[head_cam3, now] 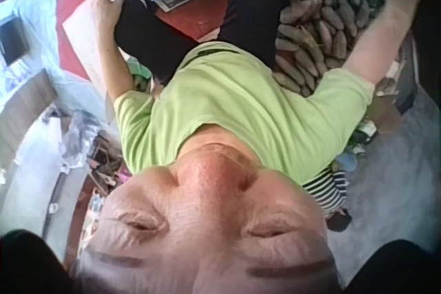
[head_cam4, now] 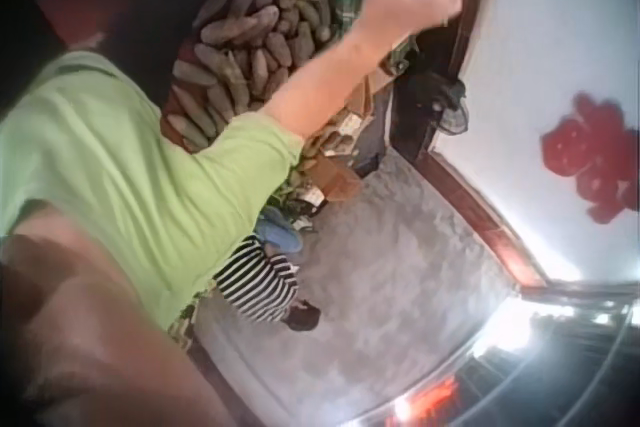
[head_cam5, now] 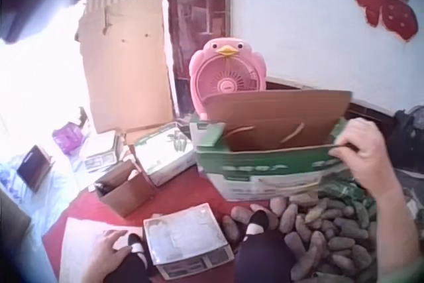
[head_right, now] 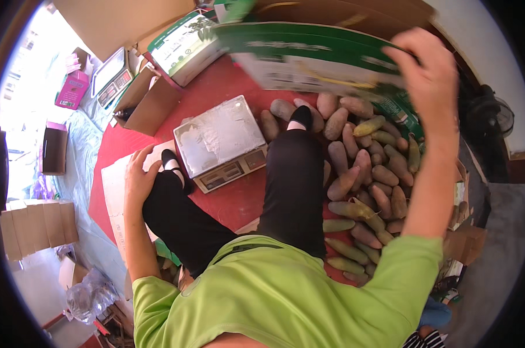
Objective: Packing sweet potatoes into boxes and weighing them on a digital scale.
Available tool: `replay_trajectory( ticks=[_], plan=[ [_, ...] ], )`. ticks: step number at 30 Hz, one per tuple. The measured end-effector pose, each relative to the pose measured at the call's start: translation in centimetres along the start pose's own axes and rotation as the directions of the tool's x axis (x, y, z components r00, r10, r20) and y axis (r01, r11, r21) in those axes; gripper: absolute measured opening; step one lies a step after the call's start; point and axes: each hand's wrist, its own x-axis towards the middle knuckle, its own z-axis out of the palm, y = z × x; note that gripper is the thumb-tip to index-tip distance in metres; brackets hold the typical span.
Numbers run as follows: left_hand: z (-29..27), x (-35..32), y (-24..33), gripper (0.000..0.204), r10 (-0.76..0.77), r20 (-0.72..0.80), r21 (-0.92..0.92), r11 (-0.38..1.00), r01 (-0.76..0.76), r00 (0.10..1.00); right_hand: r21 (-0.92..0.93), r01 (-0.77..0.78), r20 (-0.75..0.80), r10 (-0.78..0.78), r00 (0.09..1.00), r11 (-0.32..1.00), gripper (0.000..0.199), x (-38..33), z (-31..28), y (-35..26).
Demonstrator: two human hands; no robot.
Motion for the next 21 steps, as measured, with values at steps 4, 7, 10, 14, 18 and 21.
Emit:
replay_trajectory(
  ticks=[4,7,10,14,18,21],
  plan=[
    [0.6,0.6,0.2,0.052,0.048,-0.042,-0.021,0.999,-0.049,0.998,0.257,0.046,-0.029,-0.04,0.999,0.965,0.014,0.8,10.3,-1.7],
    [0.5,0.5,1.3,0.069,0.062,-0.194,0.011,0.998,-0.061,0.979,0.374,0.041,0.016,-0.05,0.999,0.926,0.015,-0.5,17.5,-5.0],
    [0.7,0.3,1.6,0.082,0.144,-0.382,0.13,0.986,-0.102,0.913,0.454,0.018,0.178,-0.11,0.978,0.891,0.013,-2.6,21.2,-8.5],
    [0.6,-0.2,2.0,0.086,0.223,-0.351,0.269,0.954,-0.13,0.91,0.583,-0.05,0.354,-0.198,0.914,0.811,0.015,-3.4,21.9,-11.3],
    [0.8,0.1,2.4,0.074,0.283,-0.161,0.412,0.89,-0.196,0.946,0.53,-0.069,0.428,-0.197,0.882,0.845,0.014,-4.0,21.2,-10.7],
    [1.5,0.7,1.0,0.033,0.232,-0.016,0.324,0.922,-0.214,0.973,0.562,-0.087,0.257,-0.073,0.964,0.822,0.01,-5.0,19.4,-7.4]
  ],
)
